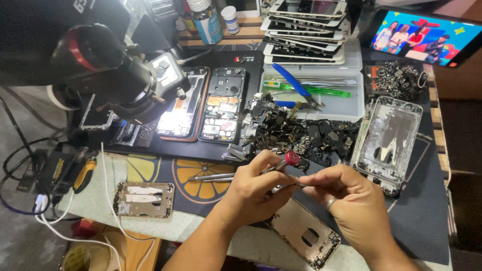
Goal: The person uses a small screwdriver and tweezers to remove screws and small components from a disassembled smartphone chassis. They place removed parts on the workbench and continue to pry and adjust internal components within the phone frame.
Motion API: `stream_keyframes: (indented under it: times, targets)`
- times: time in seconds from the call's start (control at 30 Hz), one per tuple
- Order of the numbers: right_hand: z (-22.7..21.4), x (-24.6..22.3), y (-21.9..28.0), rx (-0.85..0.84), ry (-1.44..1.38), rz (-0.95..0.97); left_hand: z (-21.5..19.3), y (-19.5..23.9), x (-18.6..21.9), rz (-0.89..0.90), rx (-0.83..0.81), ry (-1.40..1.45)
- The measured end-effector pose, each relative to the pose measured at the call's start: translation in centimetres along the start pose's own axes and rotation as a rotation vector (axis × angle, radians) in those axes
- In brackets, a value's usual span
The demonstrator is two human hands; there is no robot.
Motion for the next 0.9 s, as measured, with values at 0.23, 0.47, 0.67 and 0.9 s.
stream_keyframes:
  times: [0.23, 0.47, 0.67, 0.9]
  targets:
    - [-0.6, -1.7, -0.4, 0.118, 0.067, -0.169, 1.3, -0.9, -0.7, 0.149, 0.136, -0.356]
    - [-0.3, -1.3, -0.6, 0.016, 0.124, -0.023, 1.9, -0.6, -0.9, 0.223, 0.034, -0.461]
    - [0.8, -1.8, -0.7, -0.003, 0.231, 0.015, 1.9, -0.5, -0.9, 0.212, 0.028, -0.437]
    - [0.8, -2.1, -0.6, -0.002, 0.280, 0.036, 2.1, -0.5, -1.0, -0.015, 0.213, -0.234]
Point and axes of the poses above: each hand's wrist, its own y-axis away from the middle knuckle, its own z-axis out of the palm, x = y × z, the point moved 1 cm from there along -y, towards the middle knuckle, and after that the axes turned 4 degrees about x, right-handed, at the moved point
